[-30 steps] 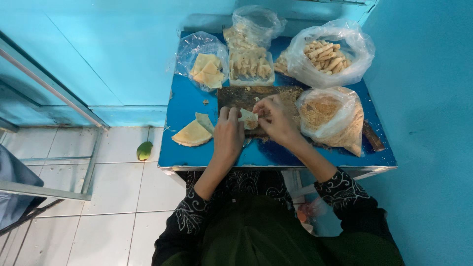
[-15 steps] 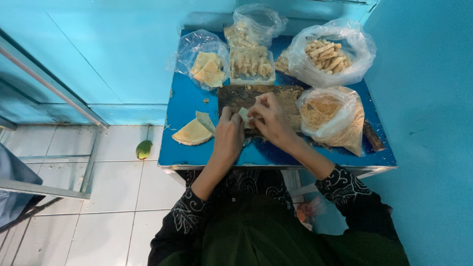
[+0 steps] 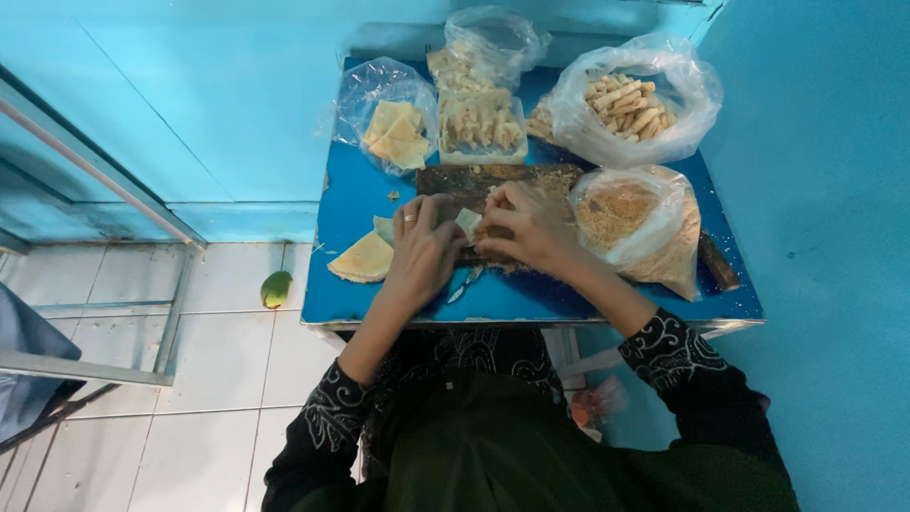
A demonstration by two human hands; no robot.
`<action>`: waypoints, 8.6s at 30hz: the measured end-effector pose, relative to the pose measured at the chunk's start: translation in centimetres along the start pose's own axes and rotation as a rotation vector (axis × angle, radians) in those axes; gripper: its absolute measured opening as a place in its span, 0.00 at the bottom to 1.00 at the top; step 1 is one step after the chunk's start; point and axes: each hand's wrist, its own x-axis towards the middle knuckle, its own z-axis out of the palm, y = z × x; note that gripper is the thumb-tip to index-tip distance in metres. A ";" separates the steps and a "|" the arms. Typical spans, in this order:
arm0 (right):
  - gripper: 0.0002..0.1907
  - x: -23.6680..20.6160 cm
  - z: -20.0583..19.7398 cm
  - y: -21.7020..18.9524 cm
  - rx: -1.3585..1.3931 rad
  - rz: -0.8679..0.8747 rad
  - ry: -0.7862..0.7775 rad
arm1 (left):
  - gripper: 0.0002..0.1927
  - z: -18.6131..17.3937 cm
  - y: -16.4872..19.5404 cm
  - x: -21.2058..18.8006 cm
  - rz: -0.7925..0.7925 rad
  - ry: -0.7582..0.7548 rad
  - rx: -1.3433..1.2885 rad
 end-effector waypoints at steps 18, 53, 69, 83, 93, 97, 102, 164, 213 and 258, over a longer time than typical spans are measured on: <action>0.12 1.5 1.9 1.1 0.216 0.284 0.015 | 0.09 1.8 -1.5 -0.4 -0.253 0.045 0.010; 0.06 0.8 1.5 -0.9 -0.121 0.164 0.097 | 0.06 2.2 -0.7 -0.5 -0.252 0.084 0.049; 0.07 2.8 3.8 -0.6 -0.315 0.148 0.004 | 0.14 1.4 -0.9 -0.9 -0.209 0.111 0.166; 0.24 5.5 2.8 0.7 -0.315 0.287 -0.119 | 0.07 -2.9 -3.0 -4.4 -0.399 0.240 0.218; 0.08 2.7 3.1 -2.1 -0.229 -0.023 0.082 | 0.11 -8.2 -4.4 -6.8 -0.536 0.090 0.300; 0.08 2.6 2.8 -3.0 -0.176 -0.089 0.110 | 0.16 -6.8 -2.3 -5.5 -0.385 0.141 0.218; 0.09 1.6 2.3 -4.3 -0.188 -0.092 0.104 | 0.13 -3.7 0.2 -3.7 -0.248 0.061 0.151; 0.12 0.6 -10.9 5.4 -0.292 0.406 0.435 | 0.10 -8.3 -5.4 -6.5 -0.514 0.166 0.316; 0.21 0.0 -1.3 -3.3 0.888 0.453 0.090 | 0.20 1.3 0.2 -1.8 -0.715 0.111 -1.255; 0.07 -1.3 5.9 0.4 0.888 0.417 0.195 | 0.07 6.2 -0.9 -2.3 -0.708 0.376 -1.062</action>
